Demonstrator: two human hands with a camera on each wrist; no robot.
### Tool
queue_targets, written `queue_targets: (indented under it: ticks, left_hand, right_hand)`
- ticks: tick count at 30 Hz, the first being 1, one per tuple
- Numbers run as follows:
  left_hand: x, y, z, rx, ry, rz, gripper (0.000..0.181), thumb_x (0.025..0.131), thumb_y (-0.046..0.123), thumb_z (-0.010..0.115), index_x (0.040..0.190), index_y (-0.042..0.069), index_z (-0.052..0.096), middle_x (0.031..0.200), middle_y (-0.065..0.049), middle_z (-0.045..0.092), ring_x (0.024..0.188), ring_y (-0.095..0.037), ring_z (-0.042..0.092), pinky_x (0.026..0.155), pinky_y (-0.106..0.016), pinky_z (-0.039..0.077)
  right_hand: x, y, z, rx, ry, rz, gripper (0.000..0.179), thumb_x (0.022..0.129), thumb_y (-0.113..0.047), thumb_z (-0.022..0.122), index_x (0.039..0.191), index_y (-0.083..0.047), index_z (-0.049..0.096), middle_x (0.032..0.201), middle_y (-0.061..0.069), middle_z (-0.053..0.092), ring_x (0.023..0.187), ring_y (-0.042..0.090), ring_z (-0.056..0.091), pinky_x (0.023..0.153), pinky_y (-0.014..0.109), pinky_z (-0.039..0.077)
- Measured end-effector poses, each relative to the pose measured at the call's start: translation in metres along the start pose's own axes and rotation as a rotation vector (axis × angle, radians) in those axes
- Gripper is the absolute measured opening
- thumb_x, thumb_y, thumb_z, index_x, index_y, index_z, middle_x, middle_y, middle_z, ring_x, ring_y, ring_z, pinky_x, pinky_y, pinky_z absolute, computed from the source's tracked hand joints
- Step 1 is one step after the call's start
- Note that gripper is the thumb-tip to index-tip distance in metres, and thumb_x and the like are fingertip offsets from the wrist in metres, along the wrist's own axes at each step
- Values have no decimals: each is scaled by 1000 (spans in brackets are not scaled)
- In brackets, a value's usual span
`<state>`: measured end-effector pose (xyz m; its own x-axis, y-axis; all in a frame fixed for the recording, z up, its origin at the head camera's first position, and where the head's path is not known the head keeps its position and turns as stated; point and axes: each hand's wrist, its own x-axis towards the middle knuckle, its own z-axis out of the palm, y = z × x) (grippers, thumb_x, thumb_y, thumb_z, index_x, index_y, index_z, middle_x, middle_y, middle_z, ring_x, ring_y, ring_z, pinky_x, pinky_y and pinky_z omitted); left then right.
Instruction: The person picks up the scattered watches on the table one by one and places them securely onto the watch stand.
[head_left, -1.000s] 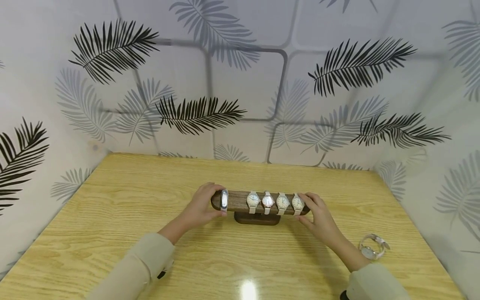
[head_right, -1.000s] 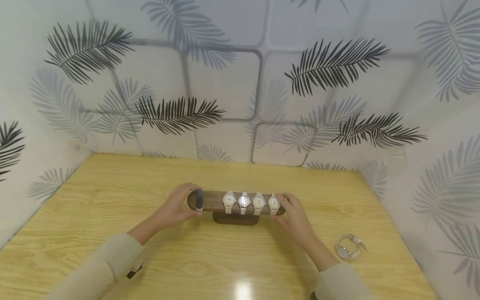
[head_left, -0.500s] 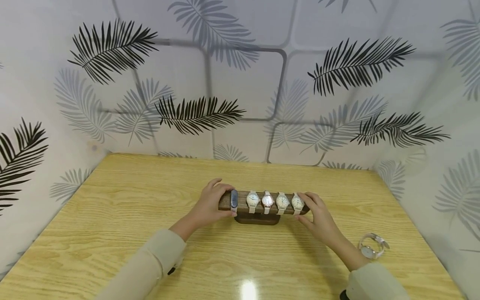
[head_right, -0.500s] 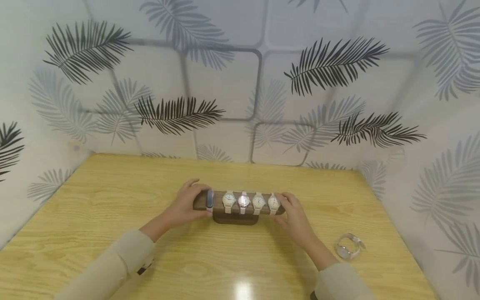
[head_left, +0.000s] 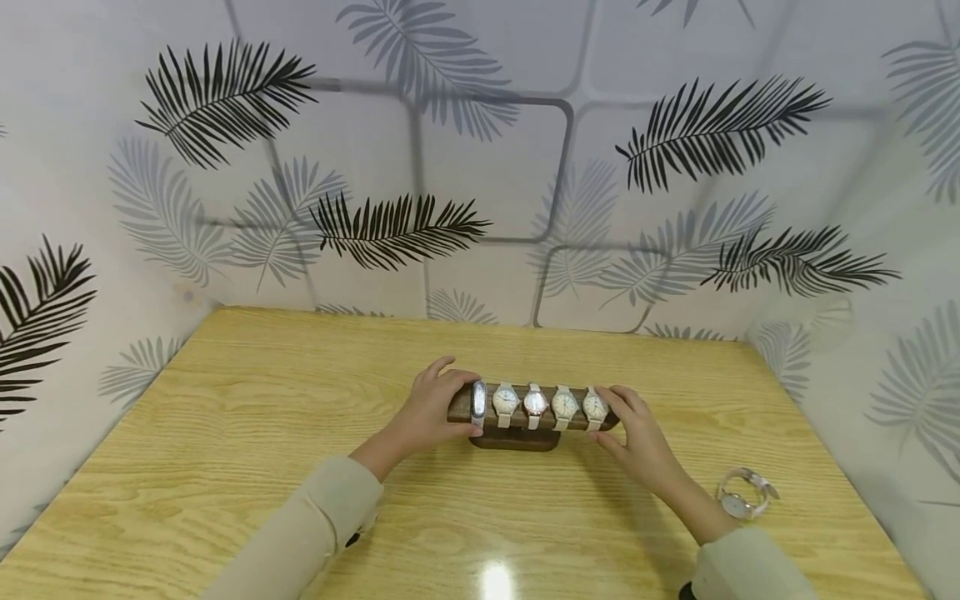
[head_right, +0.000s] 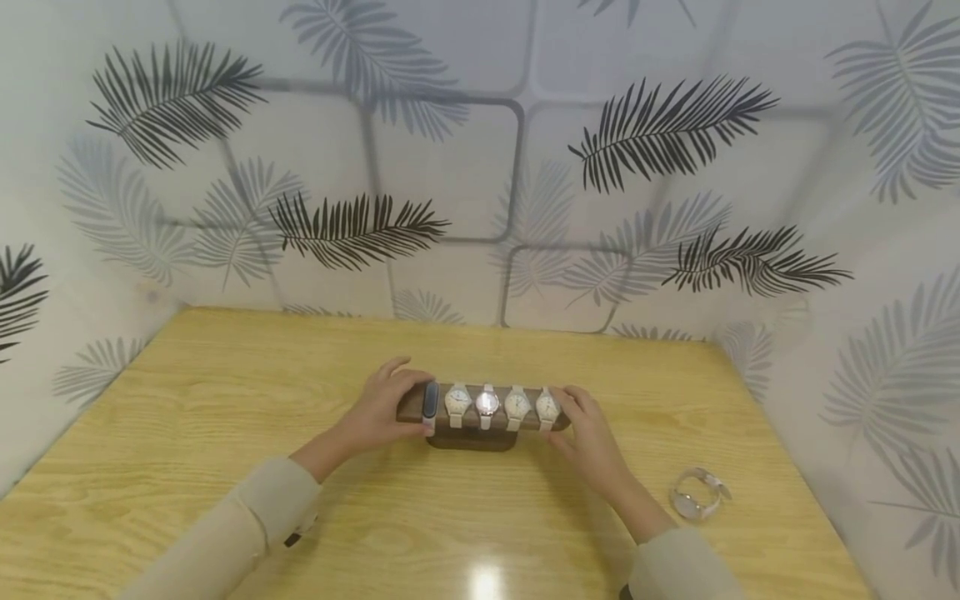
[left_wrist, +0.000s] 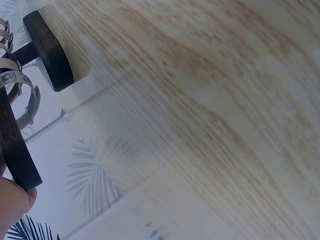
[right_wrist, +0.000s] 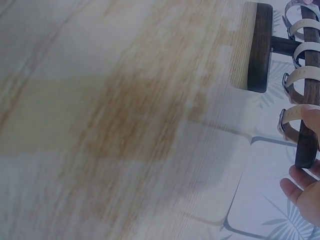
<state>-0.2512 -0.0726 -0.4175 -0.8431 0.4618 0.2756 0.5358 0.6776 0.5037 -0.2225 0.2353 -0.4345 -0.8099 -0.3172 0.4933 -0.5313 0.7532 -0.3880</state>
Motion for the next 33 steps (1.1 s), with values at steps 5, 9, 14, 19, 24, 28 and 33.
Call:
queue_targets:
  ticks: [5, 9, 14, 19, 24, 28, 33]
  left_hand:
    - [0, 1, -1, 0, -20, -18, 69, 72, 31, 79, 131, 10, 50, 132, -8, 54, 139, -32, 23, 112, -56, 18]
    - [-2, -1, -1, 5, -18, -12, 76, 70, 33, 80, 134, 9, 47, 135, -9, 52, 139, -34, 23, 112, -57, 17]
    - [-8, -7, 0, 22, 5, -2, 84, 69, 35, 81, 138, 8, 41, 138, -12, 46, 137, -37, 25, 110, -60, 19]
    - [-18, -16, -3, 36, 63, -36, 83, 70, 34, 80, 138, 5, 41, 139, -14, 44, 135, -38, 29, 108, -61, 23]
    - [-27, -24, -7, 16, 95, -75, 79, 72, 33, 78, 137, 4, 43, 137, -15, 45, 132, -37, 33, 106, -60, 27]
    - [-31, -27, -10, 3, 104, -86, 74, 75, 30, 77, 136, 4, 44, 134, -16, 48, 130, -37, 37, 106, -59, 29]
    - [-33, -28, -11, -19, 83, -93, 69, 79, 27, 74, 136, 2, 44, 132, -17, 50, 127, -37, 41, 104, -57, 33]
  right_hand:
    - [0, -1, 0, -5, -1, 4, 62, 73, -2, 76, 128, 7, 49, 118, 24, 51, 100, 34, 53, 80, 47, 49]
    - [0, -2, 0, -2, -8, 17, 62, 73, -2, 76, 128, 6, 49, 119, 25, 51, 104, 37, 52, 83, 50, 49]
    - [-1, -3, -2, 0, -13, 30, 64, 74, -4, 76, 129, 8, 47, 124, 27, 51, 112, 44, 48, 91, 58, 44]
    - [-6, -4, -12, -26, -13, 31, 67, 74, -6, 77, 131, 7, 44, 125, 29, 50, 114, 46, 46, 92, 61, 41]
    - [-18, 1, -31, -82, 8, 10, 69, 72, -4, 77, 130, 8, 43, 124, 30, 47, 112, 47, 45, 88, 62, 41]
    - [-34, 13, -48, -87, 11, 41, 69, 70, 0, 76, 129, 11, 42, 124, 32, 44, 111, 50, 41, 86, 66, 38]
    - [-65, 40, -68, -117, -24, 99, 69, 68, -1, 77, 126, 12, 43, 122, 35, 44, 106, 52, 41, 80, 69, 37]
